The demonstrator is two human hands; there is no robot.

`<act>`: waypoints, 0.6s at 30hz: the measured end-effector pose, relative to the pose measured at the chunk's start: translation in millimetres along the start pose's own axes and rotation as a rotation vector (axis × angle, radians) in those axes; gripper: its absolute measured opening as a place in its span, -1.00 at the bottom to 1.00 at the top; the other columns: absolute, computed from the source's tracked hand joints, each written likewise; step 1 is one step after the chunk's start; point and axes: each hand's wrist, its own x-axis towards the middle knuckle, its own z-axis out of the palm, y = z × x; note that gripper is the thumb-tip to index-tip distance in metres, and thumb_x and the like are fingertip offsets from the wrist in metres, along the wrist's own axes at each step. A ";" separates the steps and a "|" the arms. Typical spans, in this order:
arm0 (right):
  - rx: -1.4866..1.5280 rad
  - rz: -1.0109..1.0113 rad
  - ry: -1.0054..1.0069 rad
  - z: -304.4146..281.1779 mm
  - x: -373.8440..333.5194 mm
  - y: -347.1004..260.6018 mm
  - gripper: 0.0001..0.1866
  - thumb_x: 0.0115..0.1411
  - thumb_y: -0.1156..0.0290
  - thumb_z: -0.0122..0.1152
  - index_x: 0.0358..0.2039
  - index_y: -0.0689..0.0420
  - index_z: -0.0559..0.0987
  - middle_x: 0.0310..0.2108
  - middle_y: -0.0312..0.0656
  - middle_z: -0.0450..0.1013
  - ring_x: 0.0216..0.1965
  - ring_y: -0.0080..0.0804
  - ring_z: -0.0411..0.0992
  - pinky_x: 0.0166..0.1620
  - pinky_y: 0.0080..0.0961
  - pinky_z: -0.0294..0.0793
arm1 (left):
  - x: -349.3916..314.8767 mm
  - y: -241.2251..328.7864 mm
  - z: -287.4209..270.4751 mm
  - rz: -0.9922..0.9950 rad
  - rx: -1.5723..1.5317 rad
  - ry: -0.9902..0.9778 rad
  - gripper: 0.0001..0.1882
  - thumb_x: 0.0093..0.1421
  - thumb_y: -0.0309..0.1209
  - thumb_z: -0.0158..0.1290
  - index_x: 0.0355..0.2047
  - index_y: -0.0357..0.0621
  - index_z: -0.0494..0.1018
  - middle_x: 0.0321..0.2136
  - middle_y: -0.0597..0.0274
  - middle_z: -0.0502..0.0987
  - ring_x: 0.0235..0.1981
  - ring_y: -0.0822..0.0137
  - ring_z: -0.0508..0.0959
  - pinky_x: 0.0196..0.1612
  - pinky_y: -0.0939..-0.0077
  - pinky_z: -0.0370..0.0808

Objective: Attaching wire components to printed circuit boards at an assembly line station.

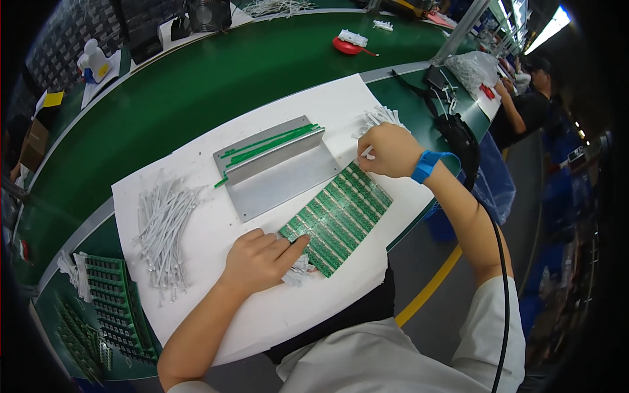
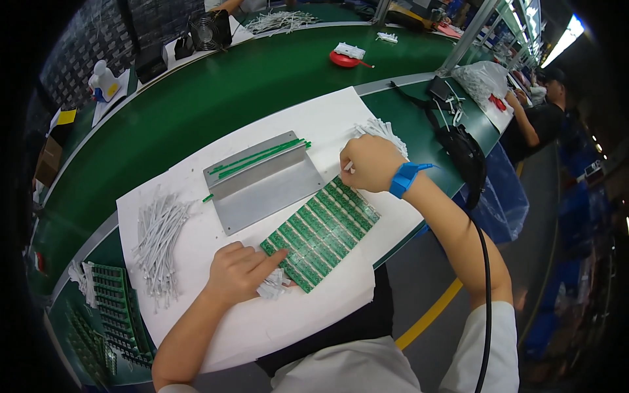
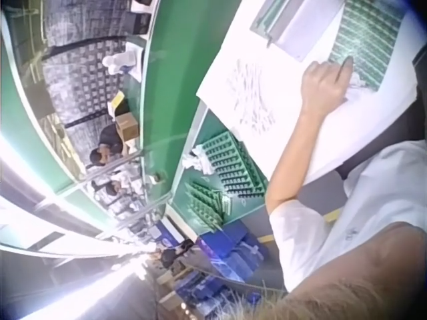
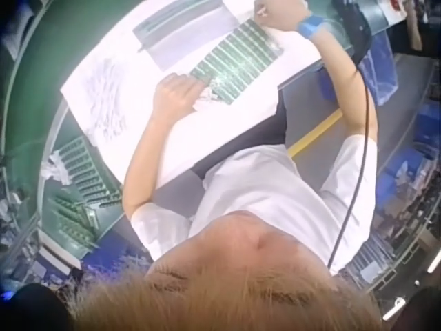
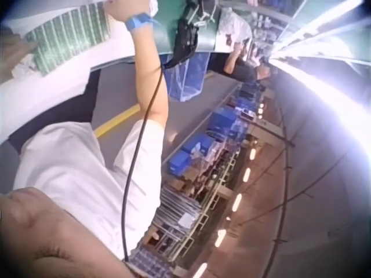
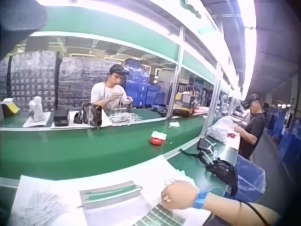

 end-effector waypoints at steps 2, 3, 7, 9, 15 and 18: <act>-0.023 0.008 -0.030 -0.7 1.8 -2.2 -0.82 -0.01 0.32 0.31 -0.45 0.16 0.70 -0.46 -0.09 0.62 -0.35 -0.23 0.61 -0.22 -0.37 0.58 | -1.7 -1.3 2.8 0.007 0.010 -0.011 -0.54 -0.15 -0.33 0.16 -0.14 -0.08 0.62 -0.65 0.49 0.35 -0.62 0.50 0.39 -0.51 0.56 0.29; -0.044 0.014 -0.057 -0.8 3.1 -3.0 -0.82 0.01 0.34 0.32 -0.45 0.18 0.70 -0.47 -0.07 0.61 -0.33 -0.29 0.63 -0.24 -0.43 0.58 | -3.5 -2.5 6.7 0.016 0.002 0.008 -0.52 -0.14 -0.27 0.18 -0.13 -0.09 0.62 -0.67 0.47 0.34 -0.64 0.46 0.37 -0.53 0.53 0.25; -0.018 0.017 -0.073 -2.3 6.8 -1.1 -0.81 0.01 0.33 0.33 -0.46 0.21 0.69 -0.47 -0.04 0.61 -0.35 -0.27 0.63 -0.25 -0.42 0.58 | -4.2 -2.7 7.7 0.022 0.000 0.008 -0.50 -0.14 -0.25 0.19 -0.12 -0.10 0.62 -0.66 0.46 0.35 -0.66 0.44 0.35 -0.54 0.50 0.22; -0.016 0.003 -0.090 -1.9 8.9 2.3 -0.81 0.00 0.34 0.33 -0.46 0.22 0.70 -0.47 -0.03 0.60 -0.37 -0.24 0.62 -0.25 -0.41 0.58 | -4.3 -3.4 8.2 0.031 0.012 0.004 -0.50 -0.15 -0.28 0.18 -0.12 -0.09 0.62 -0.66 0.46 0.36 -0.65 0.44 0.35 -0.54 0.51 0.23; -0.040 0.113 -0.066 -1.4 7.0 -10.9 -0.80 0.00 0.34 0.34 -0.45 0.23 0.70 -0.47 -0.02 0.60 -0.38 -0.21 0.61 -0.26 -0.40 0.59 | -2.0 -0.6 3.2 0.003 0.036 0.007 -0.61 -0.11 -0.42 0.10 -0.19 -0.08 0.63 -0.65 0.48 0.36 -0.62 0.49 0.39 -0.51 0.56 0.27; 0.000 0.126 -0.008 8.8 2.1 -7.5 -0.80 -0.01 0.35 0.33 -0.45 0.23 0.70 -0.47 -0.03 0.60 -0.39 -0.21 0.61 -0.26 -0.39 0.59 | -3.2 -0.5 5.2 -0.003 0.028 0.024 -0.64 -0.09 -0.43 0.10 -0.21 -0.08 0.63 -0.65 0.48 0.36 -0.61 0.49 0.40 -0.51 0.56 0.27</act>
